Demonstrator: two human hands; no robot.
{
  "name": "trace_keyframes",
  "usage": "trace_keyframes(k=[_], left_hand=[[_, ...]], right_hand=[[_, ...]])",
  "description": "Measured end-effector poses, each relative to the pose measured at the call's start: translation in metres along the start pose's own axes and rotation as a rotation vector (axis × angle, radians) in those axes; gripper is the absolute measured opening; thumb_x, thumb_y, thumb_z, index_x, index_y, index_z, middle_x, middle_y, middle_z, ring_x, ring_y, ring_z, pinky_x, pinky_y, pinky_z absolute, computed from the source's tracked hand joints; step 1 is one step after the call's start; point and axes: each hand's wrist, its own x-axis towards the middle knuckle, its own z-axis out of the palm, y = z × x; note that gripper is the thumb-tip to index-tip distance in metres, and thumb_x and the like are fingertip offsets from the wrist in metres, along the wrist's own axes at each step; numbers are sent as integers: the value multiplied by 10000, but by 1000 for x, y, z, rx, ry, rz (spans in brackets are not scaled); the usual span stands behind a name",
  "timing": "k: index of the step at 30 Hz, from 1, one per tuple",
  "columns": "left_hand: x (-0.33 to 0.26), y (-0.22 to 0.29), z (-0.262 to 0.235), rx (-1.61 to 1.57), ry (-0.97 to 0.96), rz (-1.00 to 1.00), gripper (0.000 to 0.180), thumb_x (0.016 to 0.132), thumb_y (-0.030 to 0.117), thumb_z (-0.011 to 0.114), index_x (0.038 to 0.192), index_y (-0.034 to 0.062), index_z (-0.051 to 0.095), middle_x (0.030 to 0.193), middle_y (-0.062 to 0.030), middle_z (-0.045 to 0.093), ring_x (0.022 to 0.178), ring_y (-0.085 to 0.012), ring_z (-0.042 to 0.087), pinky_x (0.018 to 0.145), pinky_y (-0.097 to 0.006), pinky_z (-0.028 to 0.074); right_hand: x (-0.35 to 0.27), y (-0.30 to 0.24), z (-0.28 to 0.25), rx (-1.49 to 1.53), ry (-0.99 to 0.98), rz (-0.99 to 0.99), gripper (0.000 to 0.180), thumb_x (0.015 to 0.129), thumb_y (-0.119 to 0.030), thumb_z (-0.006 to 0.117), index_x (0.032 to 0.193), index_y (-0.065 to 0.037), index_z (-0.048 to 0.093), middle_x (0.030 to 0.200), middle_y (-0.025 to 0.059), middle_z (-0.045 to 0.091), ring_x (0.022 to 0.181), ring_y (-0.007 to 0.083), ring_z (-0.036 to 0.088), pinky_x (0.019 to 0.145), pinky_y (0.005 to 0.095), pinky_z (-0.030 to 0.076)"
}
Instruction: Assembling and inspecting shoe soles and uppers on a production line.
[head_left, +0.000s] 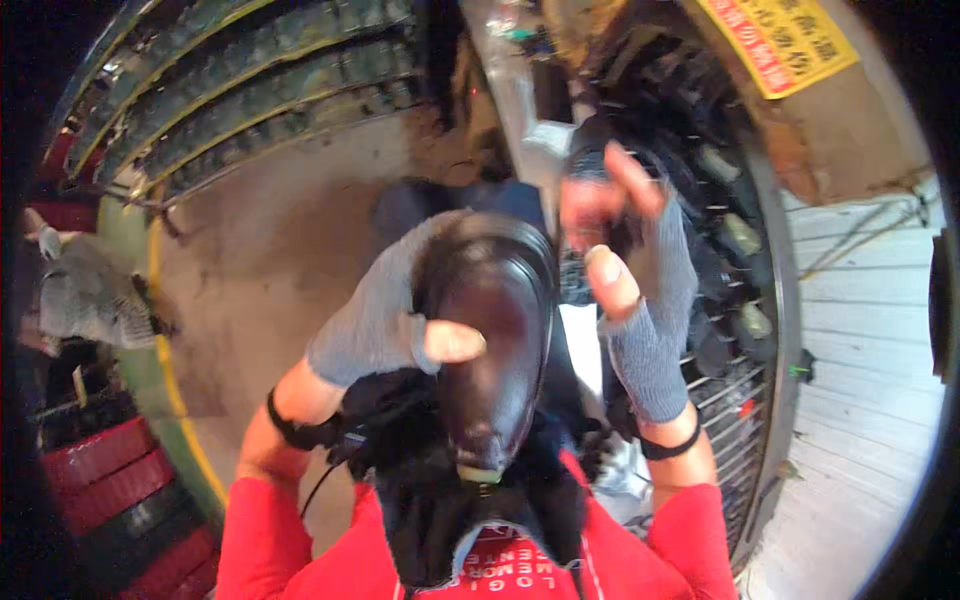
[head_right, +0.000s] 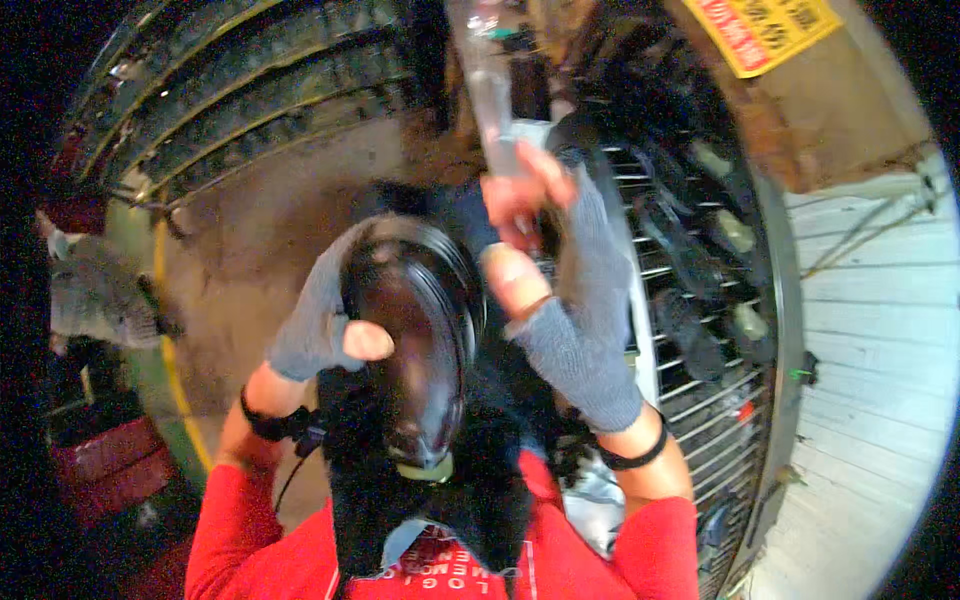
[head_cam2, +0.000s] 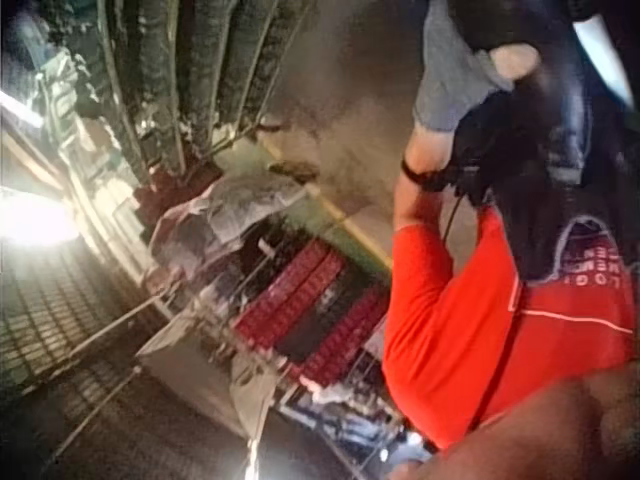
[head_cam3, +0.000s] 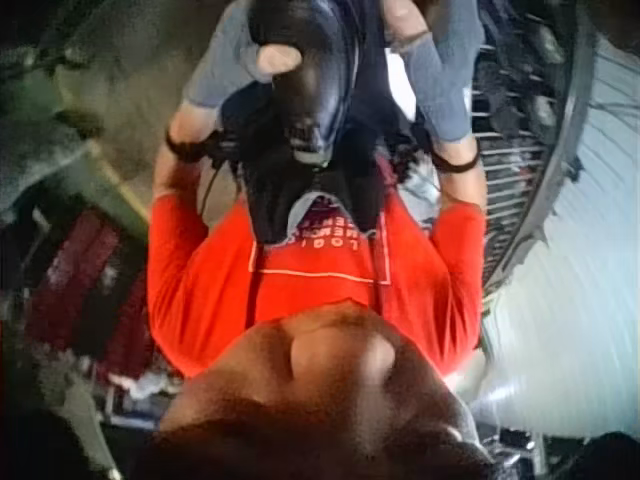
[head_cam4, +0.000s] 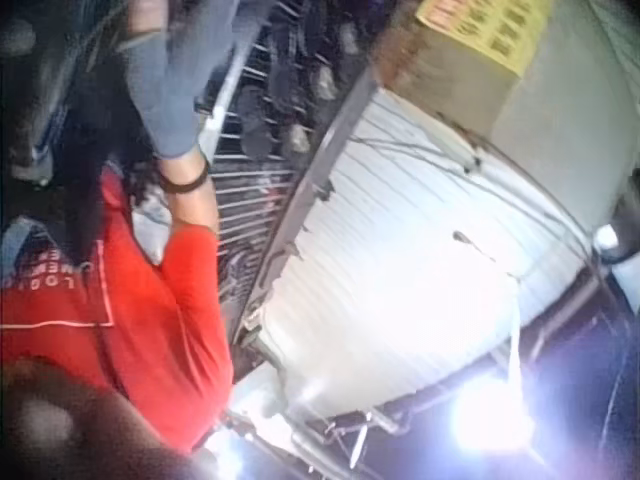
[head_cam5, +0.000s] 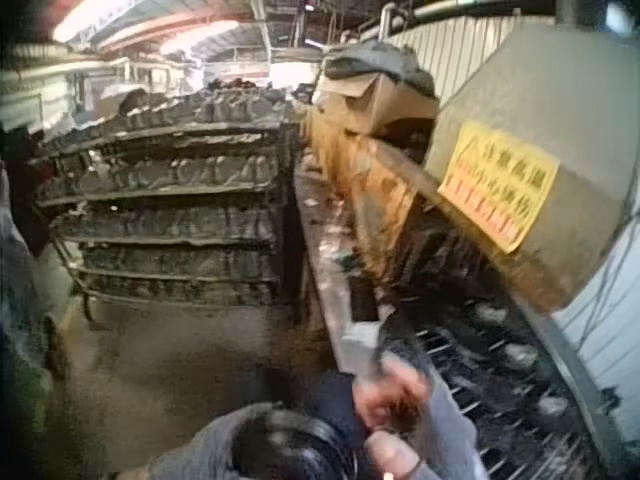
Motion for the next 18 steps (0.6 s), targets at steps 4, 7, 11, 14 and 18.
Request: trace_keyframes(k=[4, 7, 11, 14, 18], left_hand=[[8, 21, 30, 548, -50, 185, 788, 796, 346, 849, 1450, 84, 494, 1274, -164, 686, 1215, -332, 678, 1026, -410, 515], [-2, 36, 33, 603, 6, 31, 814, 779, 360, 854, 1439, 42, 499, 1280, -167, 679, 1215, -301, 669, 1041, -404, 508], [-14, 44, 25, 762, 573, 272, 779, 815, 343, 844, 1422, 12, 484, 1244, -183, 687, 1165, -291, 695, 1001, -400, 530], [-14, 32, 23, 713, 682, 252, 707, 855, 275, 823, 1417, 13, 483, 1260, -184, 681, 1162, -271, 694, 992, -388, 532], [-24, 1, 39, 608, 620, 79, 897, 797, 342, 884, 1491, 18, 418, 1353, -217, 631, 1263, -335, 646, 1037, -405, 512]], right_hand=[[22, -21, -13, -203, -443, -180, 586, 770, -416, 786, 1191, -13, 726, 1265, 174, 702, 1263, 281, 597, 1104, 444, 426], [13, -16, -1, -131, -326, -145, 664, 769, -459, 776, 1248, -12, 674, 1339, 170, 650, 1299, 292, 580, 1119, 460, 427], [-29, -3, 43, 313, -70, 32, 1055, 762, -615, 788, 1537, -3, 417, 1581, 165, 449, 1422, 327, 486, 1162, 522, 412], [-50, -1, 59, -104, -32, 225, 1044, 718, -272, 922, 1560, 27, 382, 1506, 176, 511, 1363, 265, 526, 1147, 364, 408], [-62, -2, 12, -135, -152, 416, 851, 774, -394, 849, 1434, 52, 548, 1307, 125, 659, 1178, 208, 630, 1053, 339, 468]])
